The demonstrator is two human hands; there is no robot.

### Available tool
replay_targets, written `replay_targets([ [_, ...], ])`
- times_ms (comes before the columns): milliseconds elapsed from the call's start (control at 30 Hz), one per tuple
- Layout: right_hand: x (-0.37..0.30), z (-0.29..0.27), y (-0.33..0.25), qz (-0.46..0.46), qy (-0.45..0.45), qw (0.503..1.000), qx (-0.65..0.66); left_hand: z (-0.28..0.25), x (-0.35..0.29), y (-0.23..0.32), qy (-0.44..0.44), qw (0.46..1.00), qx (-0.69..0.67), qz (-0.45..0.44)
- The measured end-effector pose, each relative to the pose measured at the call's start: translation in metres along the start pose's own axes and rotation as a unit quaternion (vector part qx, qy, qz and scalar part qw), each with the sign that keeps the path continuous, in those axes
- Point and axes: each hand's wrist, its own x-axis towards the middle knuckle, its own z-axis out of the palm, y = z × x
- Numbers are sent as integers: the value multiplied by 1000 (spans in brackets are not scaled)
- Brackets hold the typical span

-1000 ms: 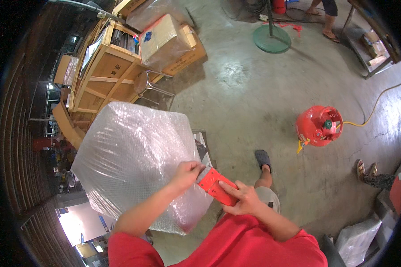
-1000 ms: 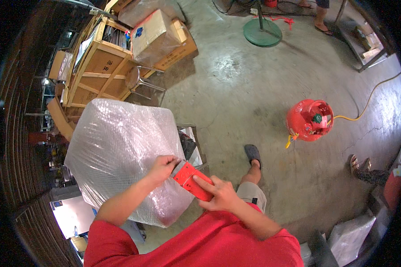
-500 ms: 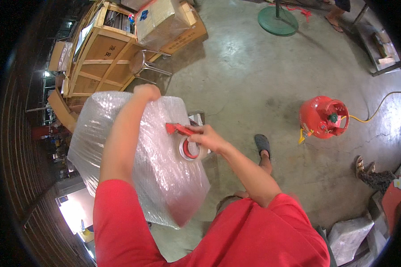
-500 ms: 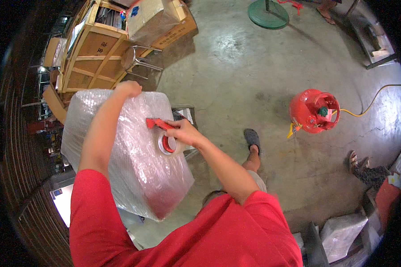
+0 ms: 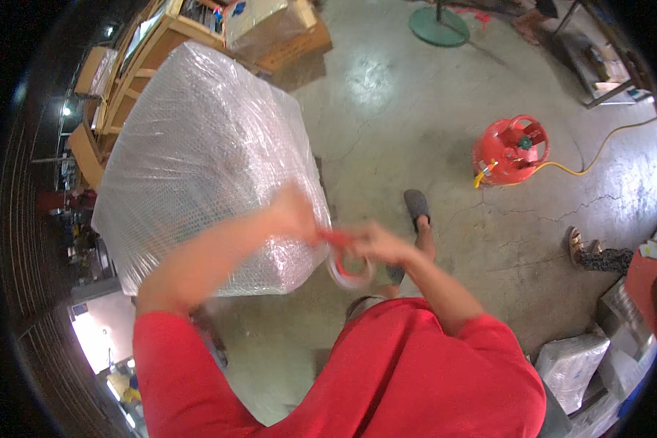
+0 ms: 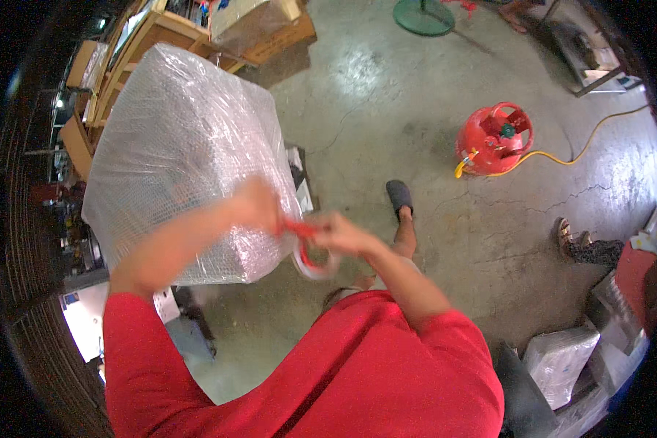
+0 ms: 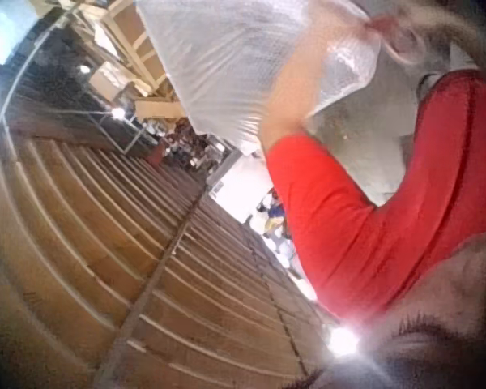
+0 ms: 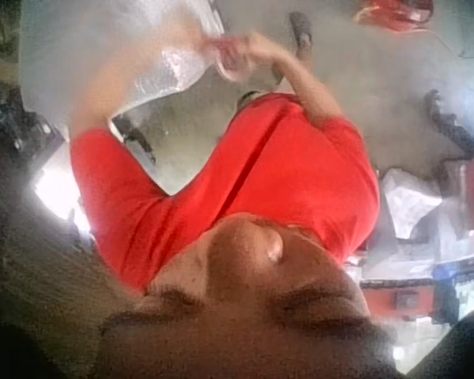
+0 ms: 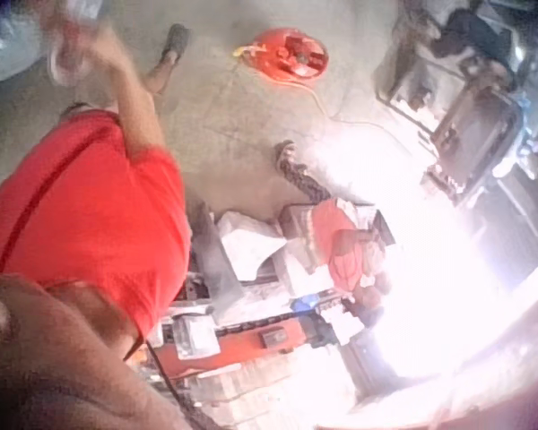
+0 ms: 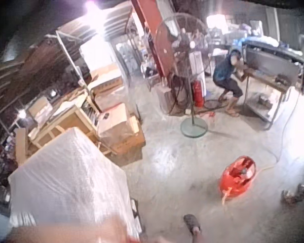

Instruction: The person wraps a large upholstered item with bubble wrap and secures it with packing tape using a handheld dispenser. The person then moves to a wooden crate and writes on a document with a pen.

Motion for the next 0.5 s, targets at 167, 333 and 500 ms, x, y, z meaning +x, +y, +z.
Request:
replay_targets([
  [167,-56,36,-4,78,-55,979,-179,71,-14,83,-24,998,65,14],
  [333,-46,11,-15,134,-182,935,-273,86,-35,91,-21,980,180,86],
  [500,-69,46,35,-61,377,924,27,131,-91,98,434,836,-331,50],
])
